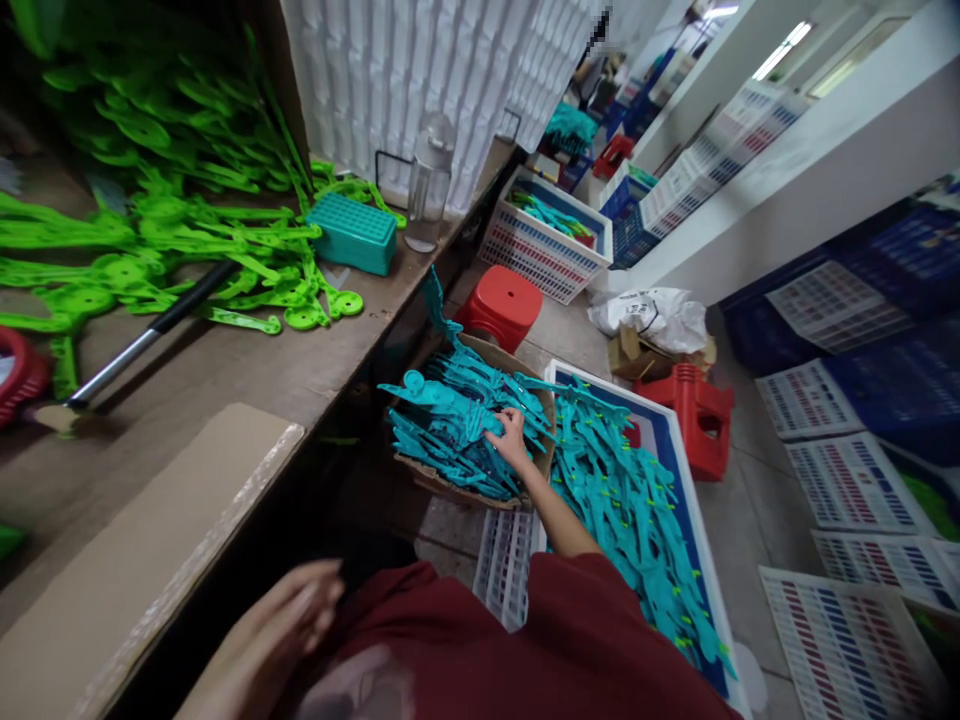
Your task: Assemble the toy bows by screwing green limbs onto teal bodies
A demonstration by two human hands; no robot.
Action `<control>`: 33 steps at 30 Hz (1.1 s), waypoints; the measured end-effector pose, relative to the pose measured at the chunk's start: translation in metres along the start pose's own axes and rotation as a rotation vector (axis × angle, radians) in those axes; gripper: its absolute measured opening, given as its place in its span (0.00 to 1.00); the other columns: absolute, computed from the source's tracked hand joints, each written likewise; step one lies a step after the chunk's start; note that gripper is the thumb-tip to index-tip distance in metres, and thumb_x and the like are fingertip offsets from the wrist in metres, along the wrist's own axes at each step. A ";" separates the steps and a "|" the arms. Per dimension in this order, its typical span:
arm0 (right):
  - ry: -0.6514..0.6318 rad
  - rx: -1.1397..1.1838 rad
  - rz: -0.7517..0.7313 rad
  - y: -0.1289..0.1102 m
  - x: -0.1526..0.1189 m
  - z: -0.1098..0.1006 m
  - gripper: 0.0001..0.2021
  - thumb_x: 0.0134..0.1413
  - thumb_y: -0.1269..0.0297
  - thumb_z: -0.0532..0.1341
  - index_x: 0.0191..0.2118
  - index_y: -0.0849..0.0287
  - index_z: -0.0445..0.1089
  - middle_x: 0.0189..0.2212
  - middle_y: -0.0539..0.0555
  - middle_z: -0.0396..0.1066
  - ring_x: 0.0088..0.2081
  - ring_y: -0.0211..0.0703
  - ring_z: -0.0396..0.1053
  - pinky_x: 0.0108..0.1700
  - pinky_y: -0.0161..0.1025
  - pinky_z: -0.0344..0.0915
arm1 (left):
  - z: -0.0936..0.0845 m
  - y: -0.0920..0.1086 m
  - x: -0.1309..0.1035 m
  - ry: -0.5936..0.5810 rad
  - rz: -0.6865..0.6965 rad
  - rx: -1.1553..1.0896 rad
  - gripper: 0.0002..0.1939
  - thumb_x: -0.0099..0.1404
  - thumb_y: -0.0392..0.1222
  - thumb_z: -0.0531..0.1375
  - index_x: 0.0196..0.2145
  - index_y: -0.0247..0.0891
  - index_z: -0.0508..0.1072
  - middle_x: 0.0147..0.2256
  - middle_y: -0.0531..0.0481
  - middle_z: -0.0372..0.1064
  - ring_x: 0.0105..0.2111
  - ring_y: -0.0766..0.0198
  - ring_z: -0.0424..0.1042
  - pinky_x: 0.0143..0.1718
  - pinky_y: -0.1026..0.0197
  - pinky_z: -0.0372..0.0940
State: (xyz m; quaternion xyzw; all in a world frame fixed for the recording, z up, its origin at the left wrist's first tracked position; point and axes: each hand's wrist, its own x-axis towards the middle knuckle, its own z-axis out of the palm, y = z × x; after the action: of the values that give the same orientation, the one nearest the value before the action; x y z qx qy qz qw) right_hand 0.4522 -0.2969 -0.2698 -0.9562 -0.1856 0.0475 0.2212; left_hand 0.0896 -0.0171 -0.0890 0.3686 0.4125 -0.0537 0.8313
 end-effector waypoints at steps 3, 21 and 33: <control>-0.009 0.036 -0.079 -0.012 -0.010 0.004 0.17 0.51 0.62 0.67 0.48 0.58 0.71 0.54 0.60 0.63 0.58 0.56 0.60 0.62 0.54 0.59 | 0.044 -0.003 0.081 -0.006 -0.037 -0.005 0.22 0.56 0.49 0.73 0.47 0.45 0.78 0.49 0.39 0.77 0.46 0.48 0.79 0.44 0.49 0.74; -0.329 0.024 0.210 0.021 -0.025 -0.074 0.18 0.66 0.57 0.62 0.57 0.59 0.68 0.55 0.59 0.69 0.52 0.49 0.72 0.53 0.52 0.73 | 0.107 0.017 0.165 0.261 0.397 -0.346 0.03 0.71 0.41 0.60 0.40 0.40 0.70 0.38 0.53 0.77 0.37 0.64 0.81 0.44 0.62 0.75; -0.533 0.456 0.006 0.001 -0.038 -0.219 0.21 0.45 0.49 0.73 0.43 0.57 0.79 0.40 0.51 0.79 0.43 0.49 0.75 0.49 0.43 0.71 | 0.127 -0.008 0.113 -0.114 0.095 -0.266 0.08 0.71 0.46 0.61 0.44 0.40 0.73 0.48 0.45 0.77 0.49 0.55 0.79 0.48 0.57 0.74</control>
State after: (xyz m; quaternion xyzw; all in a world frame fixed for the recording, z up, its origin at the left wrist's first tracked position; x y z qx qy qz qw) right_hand 0.4553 -0.4005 -0.0733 -0.8368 -0.2185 0.3364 0.3727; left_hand 0.2422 -0.0818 -0.1261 0.2709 0.3502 0.0201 0.8964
